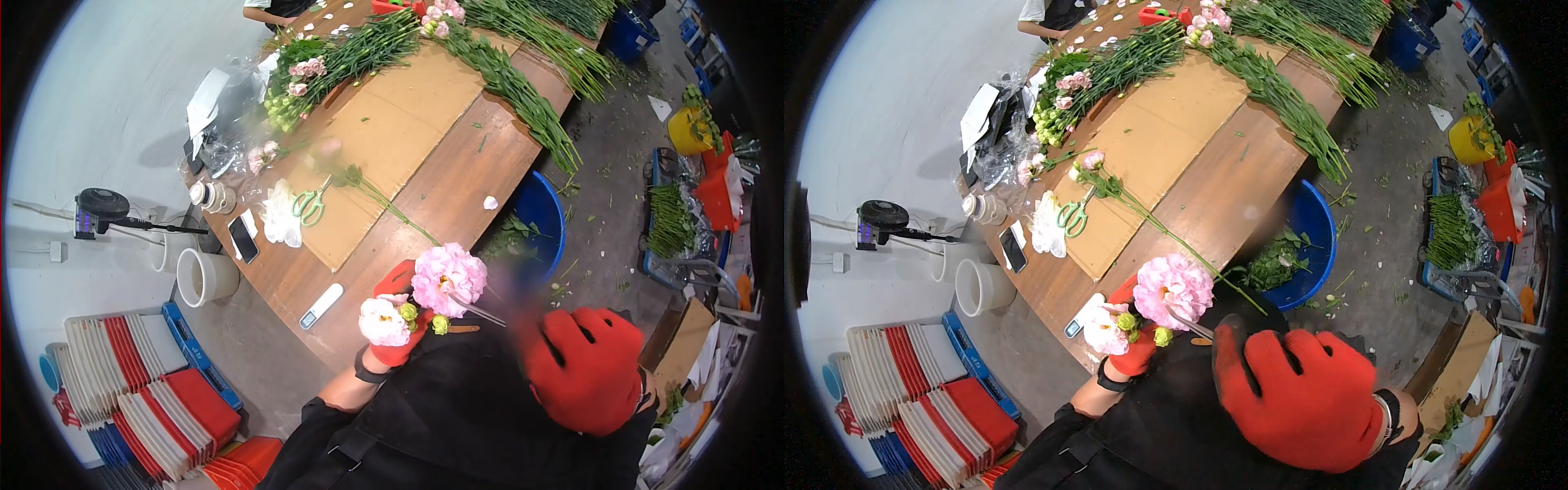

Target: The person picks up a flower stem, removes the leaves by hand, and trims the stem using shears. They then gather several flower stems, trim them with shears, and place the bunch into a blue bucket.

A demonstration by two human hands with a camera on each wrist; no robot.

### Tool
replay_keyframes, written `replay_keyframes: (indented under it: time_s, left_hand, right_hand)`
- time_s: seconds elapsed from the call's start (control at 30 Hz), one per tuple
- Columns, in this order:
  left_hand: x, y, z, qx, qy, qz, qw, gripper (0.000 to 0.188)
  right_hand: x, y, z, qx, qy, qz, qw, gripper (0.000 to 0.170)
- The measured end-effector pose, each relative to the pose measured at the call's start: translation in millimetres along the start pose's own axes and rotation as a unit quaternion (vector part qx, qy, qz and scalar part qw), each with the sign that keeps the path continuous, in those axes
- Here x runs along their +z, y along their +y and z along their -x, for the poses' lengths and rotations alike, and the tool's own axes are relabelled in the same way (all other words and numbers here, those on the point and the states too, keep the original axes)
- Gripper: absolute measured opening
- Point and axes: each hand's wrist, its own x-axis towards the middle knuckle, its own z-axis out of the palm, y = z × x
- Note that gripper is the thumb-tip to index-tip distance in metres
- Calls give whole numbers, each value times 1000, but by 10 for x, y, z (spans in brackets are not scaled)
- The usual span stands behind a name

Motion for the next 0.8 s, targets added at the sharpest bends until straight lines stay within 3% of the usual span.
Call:
replay_keyframes:
  time_s: [0.17, 0.23, 0.37, 0.43, 0.63, 0.73, 0.8]
  left_hand:
    - [-5, 178, -108, 33, -28, -25, 999, 48]
    - [-12, 141, -80, 3, -25, -27, 999, 50]
    - [-30, -221, 122, -50, 6, 14, 999, 53]
    - [-28, -1, 16, -44, -3, 60, 997, 54]
    - [3, -165, 117, -32, 50, 62, 996, 48]
    - [-36, -126, 3, -53, -5, 69, 996, 46]
    - [-31, -177, 33, -64, 7, 60, 996, 46]
  right_hand:
    - [111, 13, -20, -13, -30, -7, 999, 25]
    - [128, 6, -10, -40, -44, -11, 998, 25]
    - [127, 16, -14, -16, -53, -18, 998, 28]
    - [132, 93, -34, 0, -58, -14, 998, 29]
    - [86, 156, -49, 37, -46, 3, 998, 30]
    - [40, 109, -26, 21, 8, 3, 1000, 28]
    - [-34, 56, -15, 15, -12, 2, 1000, 27]
